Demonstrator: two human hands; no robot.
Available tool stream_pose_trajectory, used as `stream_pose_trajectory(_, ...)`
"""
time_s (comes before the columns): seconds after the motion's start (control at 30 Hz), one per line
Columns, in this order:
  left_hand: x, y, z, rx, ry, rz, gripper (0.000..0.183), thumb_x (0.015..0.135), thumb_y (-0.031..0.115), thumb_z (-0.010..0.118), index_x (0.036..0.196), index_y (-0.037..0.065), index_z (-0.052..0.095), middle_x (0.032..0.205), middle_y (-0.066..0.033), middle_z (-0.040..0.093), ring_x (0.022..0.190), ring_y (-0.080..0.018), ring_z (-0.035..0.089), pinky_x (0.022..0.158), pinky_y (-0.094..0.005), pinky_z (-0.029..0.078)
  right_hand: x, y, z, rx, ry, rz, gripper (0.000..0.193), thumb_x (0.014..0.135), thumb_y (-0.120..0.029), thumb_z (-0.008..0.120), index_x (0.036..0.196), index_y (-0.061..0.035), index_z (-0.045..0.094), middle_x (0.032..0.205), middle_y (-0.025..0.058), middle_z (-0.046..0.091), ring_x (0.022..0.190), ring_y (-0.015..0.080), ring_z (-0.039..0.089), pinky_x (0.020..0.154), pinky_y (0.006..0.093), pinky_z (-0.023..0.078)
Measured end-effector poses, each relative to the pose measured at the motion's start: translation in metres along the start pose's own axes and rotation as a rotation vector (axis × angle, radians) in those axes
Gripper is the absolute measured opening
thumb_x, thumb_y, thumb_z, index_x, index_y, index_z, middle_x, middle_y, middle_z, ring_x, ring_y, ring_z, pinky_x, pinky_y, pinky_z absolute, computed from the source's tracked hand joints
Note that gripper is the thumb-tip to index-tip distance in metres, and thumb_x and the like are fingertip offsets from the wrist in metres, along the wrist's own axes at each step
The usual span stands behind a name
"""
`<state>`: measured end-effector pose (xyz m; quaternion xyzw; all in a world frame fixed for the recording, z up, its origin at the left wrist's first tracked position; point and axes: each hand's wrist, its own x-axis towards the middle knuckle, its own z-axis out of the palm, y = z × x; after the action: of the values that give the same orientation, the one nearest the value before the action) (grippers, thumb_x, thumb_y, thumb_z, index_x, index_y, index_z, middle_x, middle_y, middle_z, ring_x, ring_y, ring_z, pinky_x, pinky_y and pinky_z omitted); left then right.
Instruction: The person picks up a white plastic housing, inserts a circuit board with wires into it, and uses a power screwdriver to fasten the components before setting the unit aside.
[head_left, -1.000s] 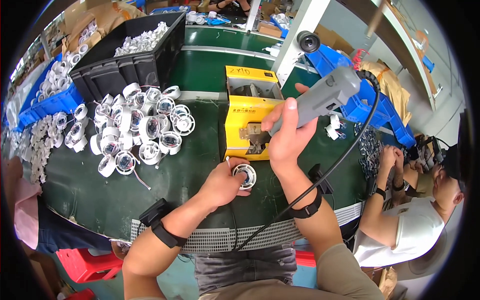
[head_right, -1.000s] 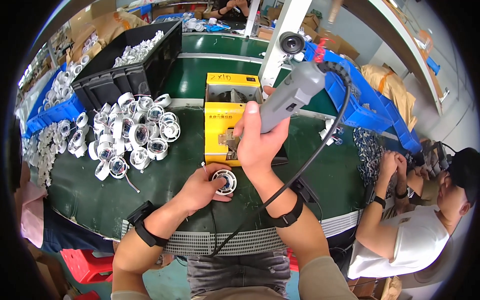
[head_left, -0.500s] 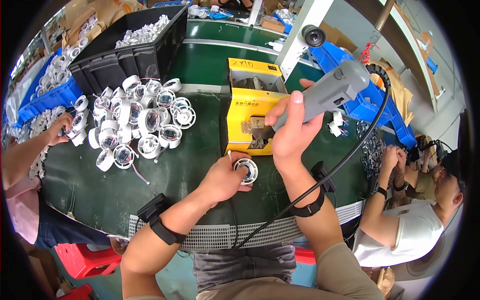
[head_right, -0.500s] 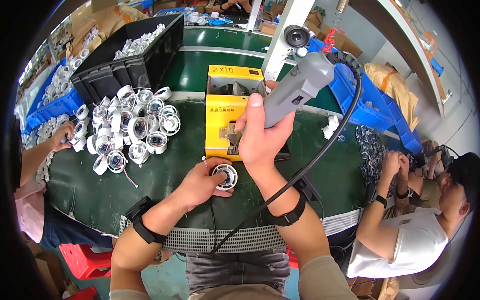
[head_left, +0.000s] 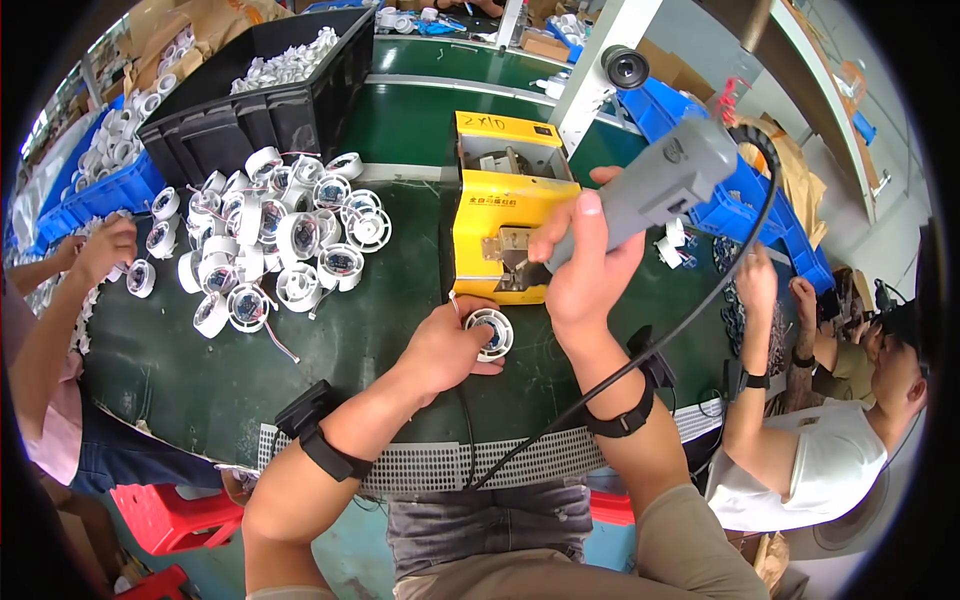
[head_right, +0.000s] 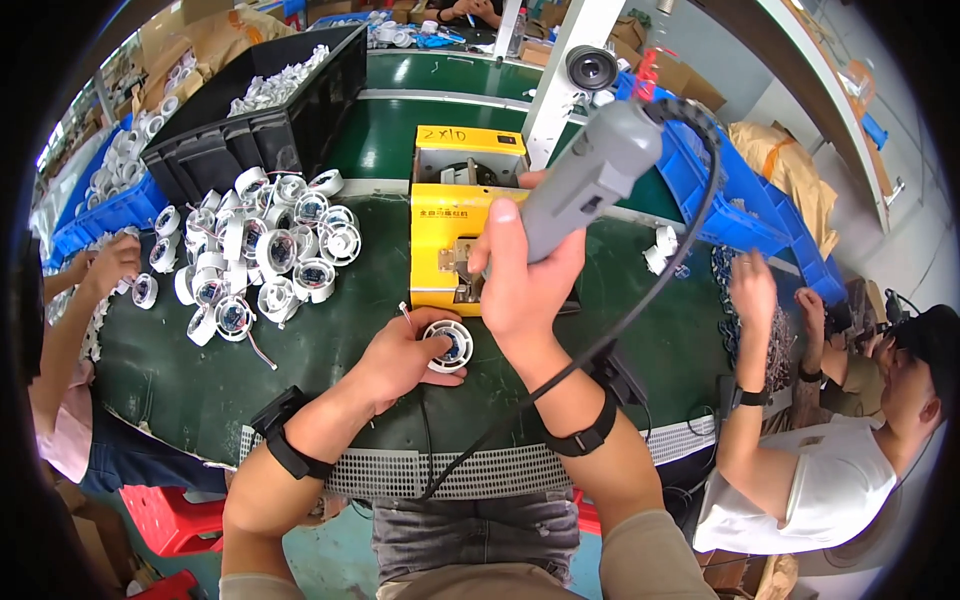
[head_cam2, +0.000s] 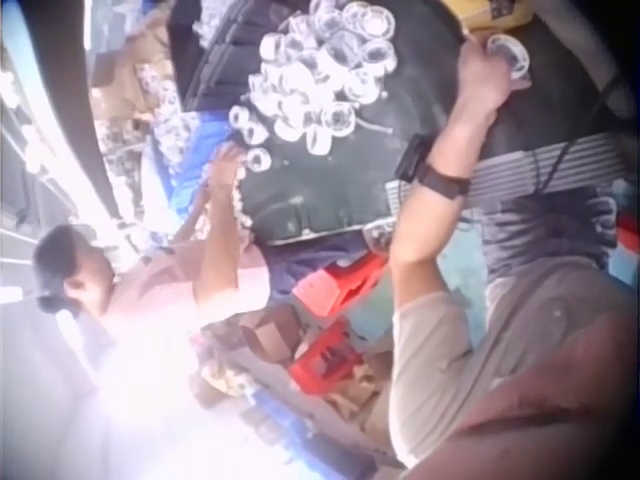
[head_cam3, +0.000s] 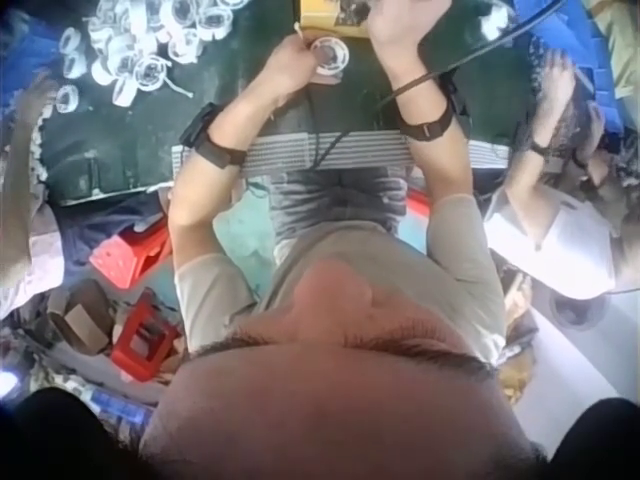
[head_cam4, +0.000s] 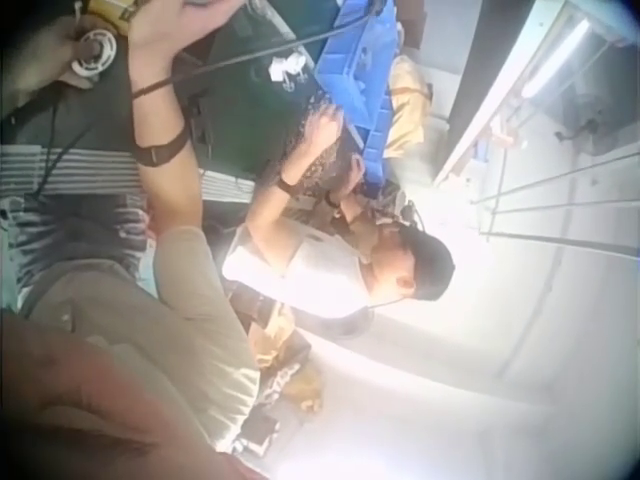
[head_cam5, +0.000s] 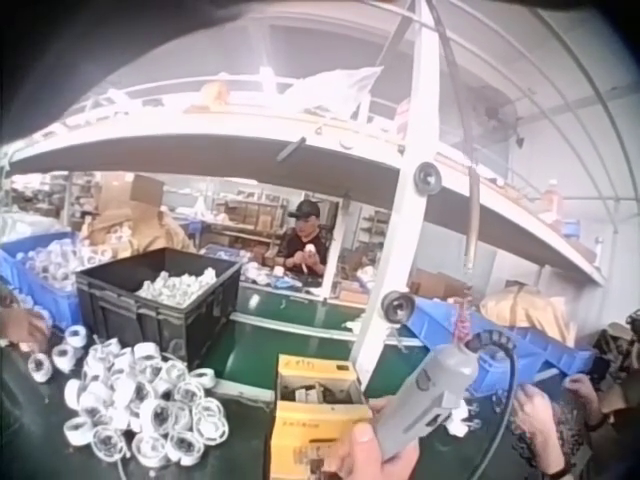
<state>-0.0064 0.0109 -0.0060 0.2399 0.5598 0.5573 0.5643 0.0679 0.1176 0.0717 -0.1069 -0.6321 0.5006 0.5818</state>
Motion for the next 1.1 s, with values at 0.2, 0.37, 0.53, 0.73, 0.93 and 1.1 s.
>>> stream_pose_trajectory(0.2,-0.001,0.001,-0.001,-0.004,0.008,0.001,0.028,0.092,0.005,0.048,0.119,-0.004,0.051,0.105,-0.0137,0.06,0.084,-0.0223,0.066,0.073,-0.0333,0.06,-0.034,-0.014,-0.008,0.11,-0.1,0.093,0.035,0.093,-0.018,0.048,0.119,0.0018,0.036,0.063,0.0082,0.048,0.046,0.0146,0.046,0.047,0.0297,0.043)
stream_pose_trajectory(0.37,-0.003,0.005,0.0,0.017,-0.028,0.006,0.028,0.093,0.002,0.046,0.12,-0.005,0.048,0.114,-0.0121,0.055,0.096,-0.0218,0.062,0.079,-0.0355,0.06,-0.044,-0.01,-0.005,0.083,-0.111,0.161,0.039,0.092,-0.02,0.05,0.12,0.0027,0.035,0.063,0.0079,0.049,0.048,0.0147,0.049,0.048,0.0292,0.045)
stream_pose_trajectory(0.53,-0.005,0.008,0.001,0.006,-0.03,-0.007,0.029,0.092,0.002,0.046,0.119,-0.006,0.048,0.117,-0.0122,0.052,0.103,-0.0218,0.059,0.082,-0.0369,0.059,-0.046,-0.009,-0.005,0.086,-0.124,0.161,0.039,0.092,-0.021,0.05,0.12,0.0029,0.035,0.064,0.0073,0.049,0.049,0.0144,0.05,0.049,0.0291,0.045)
stream_pose_trajectory(0.73,-0.004,0.0,0.0,0.002,0.03,0.032,0.027,0.093,0.006,0.048,0.117,-0.005,0.051,0.104,-0.0139,0.06,0.084,-0.0216,0.066,0.072,-0.0326,0.059,-0.05,-0.003,-0.003,0.073,-0.144,0.198,0.039,0.092,-0.021,0.052,0.118,0.0033,0.036,0.064,0.0077,0.049,0.048,0.0143,0.049,0.048,0.0289,0.044)
stream_pose_trajectory(0.93,0.002,0.003,0.006,-0.016,-0.002,0.048,0.029,0.093,0.005,0.048,0.119,-0.007,0.048,0.105,-0.0143,0.06,0.085,-0.0224,0.066,0.073,-0.0328,0.059,-0.045,0.003,-0.009,0.064,-0.199,0.14,0.037,0.092,-0.022,0.052,0.112,0.0053,0.037,0.058,0.0056,0.05,0.046,0.0126,0.048,0.047,0.0251,0.041)
stream_pose_trajectory(1.1,-0.008,0.012,-0.02,0.304,-0.07,0.064,0.027,0.089,0.008,0.053,0.112,-0.006,0.055,0.096,-0.013,0.063,0.076,-0.0197,0.067,0.064,-0.0293,0.058,-0.052,0.001,-0.021,0.229,-0.362,0.185,0.051,0.092,-0.036,0.056,0.118,0.0033,0.037,0.073,0.0075,0.056,0.061,0.0139,0.056,0.062,0.0262,0.046)
